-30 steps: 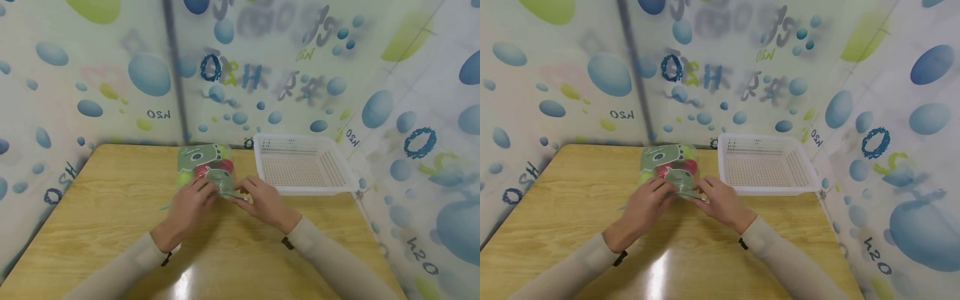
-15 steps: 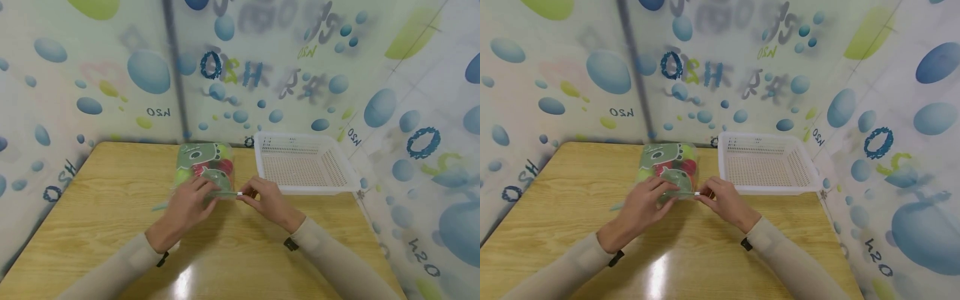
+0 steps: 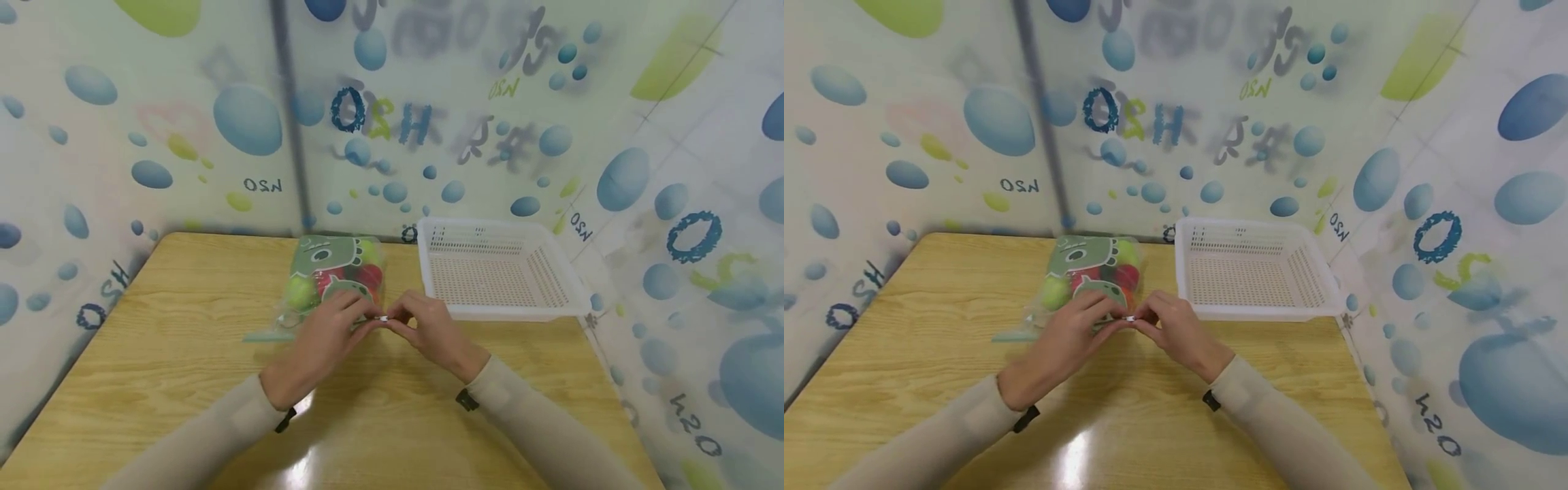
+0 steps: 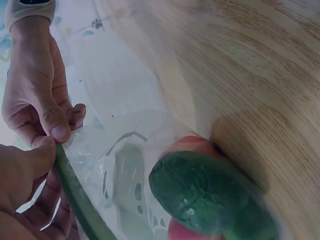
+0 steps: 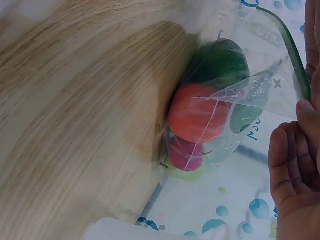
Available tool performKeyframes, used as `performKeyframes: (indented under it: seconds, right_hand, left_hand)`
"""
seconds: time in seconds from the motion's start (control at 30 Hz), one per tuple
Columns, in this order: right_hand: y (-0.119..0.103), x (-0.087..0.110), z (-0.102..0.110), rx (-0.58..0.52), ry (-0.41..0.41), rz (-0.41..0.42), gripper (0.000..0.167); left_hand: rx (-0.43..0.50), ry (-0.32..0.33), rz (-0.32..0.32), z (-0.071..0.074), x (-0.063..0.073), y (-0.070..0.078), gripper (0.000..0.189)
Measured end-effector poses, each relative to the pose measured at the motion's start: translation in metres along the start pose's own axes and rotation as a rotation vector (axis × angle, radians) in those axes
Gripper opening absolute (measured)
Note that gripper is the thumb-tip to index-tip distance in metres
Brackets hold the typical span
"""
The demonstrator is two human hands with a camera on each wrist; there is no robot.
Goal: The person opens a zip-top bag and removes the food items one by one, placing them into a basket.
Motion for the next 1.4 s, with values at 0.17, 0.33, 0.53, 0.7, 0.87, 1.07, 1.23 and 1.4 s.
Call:
performKeyframes:
  seconds: [0.17,0.33,0.53,0.7,0.87,1.07,1.23,1.4]
  right_hand:
    - [0.001,-0.002,0.000,-0.005,-0.009,0.000,0.017]
    - [0.002,-0.004,0.000,-0.021,-0.015,0.022,0.015]
    - [-0.001,-0.006,0.001,-0.041,-0.027,0.014,0.014]
    - [-0.003,-0.007,0.001,-0.044,-0.034,0.009,0.014]
    - [-0.003,-0.006,0.000,-0.050,-0.028,0.011,0.014]
    - [-0.003,-0.005,-0.002,-0.056,-0.032,-0.006,0.013]
    - [-0.002,-0.003,0.000,-0.049,-0.008,0.001,0.012]
    - [0.000,0.000,0.007,-0.046,0.033,-0.011,0.014]
  left_hand:
    - [0.001,0.004,0.015,-0.001,-0.001,-0.001,0.015]
    - [-0.017,0.010,0.019,-0.003,-0.001,-0.003,0.015]
    - [-0.033,0.011,0.001,-0.002,0.001,-0.002,0.016]
    - [-0.034,0.023,-0.025,-0.001,0.002,-0.002,0.018]
    - [-0.037,0.024,-0.035,0.001,0.004,-0.001,0.019]
    - [-0.028,0.007,-0.012,0.001,0.007,-0.001,0.019]
    - [-0.034,0.021,-0.007,0.002,0.010,-0.003,0.019]
    - [-0.067,0.052,-0.012,0.006,0.014,-0.008,0.021]
Point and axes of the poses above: each hand's wrist, its own x-axis away from the middle knuckle, its own z-axis out of the back of the hand, y = z × x, the point moved 3 cm from there along -x, towards the middle knuckle
